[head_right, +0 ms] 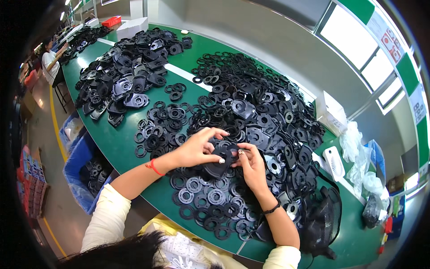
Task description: Inspecting and sorting small black plastic industrial components at a workbench.
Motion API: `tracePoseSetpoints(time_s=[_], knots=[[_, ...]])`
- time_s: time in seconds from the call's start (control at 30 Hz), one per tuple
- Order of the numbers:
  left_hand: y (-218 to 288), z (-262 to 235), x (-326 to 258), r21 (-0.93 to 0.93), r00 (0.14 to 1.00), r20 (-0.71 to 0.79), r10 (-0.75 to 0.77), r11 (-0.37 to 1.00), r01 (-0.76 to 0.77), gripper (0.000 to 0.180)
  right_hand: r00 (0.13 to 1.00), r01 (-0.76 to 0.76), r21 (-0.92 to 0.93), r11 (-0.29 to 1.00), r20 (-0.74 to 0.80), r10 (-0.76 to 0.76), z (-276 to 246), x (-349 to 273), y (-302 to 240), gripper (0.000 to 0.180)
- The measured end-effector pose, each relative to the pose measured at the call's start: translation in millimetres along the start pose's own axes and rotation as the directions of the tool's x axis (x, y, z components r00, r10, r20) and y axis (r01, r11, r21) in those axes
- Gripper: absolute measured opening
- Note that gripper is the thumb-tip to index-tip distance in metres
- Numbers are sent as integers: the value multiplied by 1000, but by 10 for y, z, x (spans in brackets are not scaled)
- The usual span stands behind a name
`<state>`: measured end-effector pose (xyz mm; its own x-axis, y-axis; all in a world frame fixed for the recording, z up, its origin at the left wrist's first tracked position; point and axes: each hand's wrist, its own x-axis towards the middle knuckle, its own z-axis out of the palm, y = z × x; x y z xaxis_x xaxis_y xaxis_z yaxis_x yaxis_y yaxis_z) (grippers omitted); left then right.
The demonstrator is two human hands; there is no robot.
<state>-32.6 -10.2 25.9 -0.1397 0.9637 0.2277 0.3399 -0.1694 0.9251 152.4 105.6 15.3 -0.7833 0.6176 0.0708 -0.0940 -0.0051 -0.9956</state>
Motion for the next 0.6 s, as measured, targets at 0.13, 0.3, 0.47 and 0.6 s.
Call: tracePoseSetpoints(time_s=[0.13,0.3,0.47,0.6], knots=[[-44,165,-37,-64,998,-45,-33,998,30,52,989,80,-142,987,131,-62,75,-53,4,26],[-57,171,-26,61,997,-64,50,997,-46,48,995,35,-107,994,92,-25,52,-44,-12,26],[23,200,-58,310,947,-81,311,911,-273,49,986,148,-100,984,-69,-155,17,-27,31,25],[-68,249,-57,278,951,56,305,910,-308,77,992,114,11,993,49,-114,18,-45,-45,26]])
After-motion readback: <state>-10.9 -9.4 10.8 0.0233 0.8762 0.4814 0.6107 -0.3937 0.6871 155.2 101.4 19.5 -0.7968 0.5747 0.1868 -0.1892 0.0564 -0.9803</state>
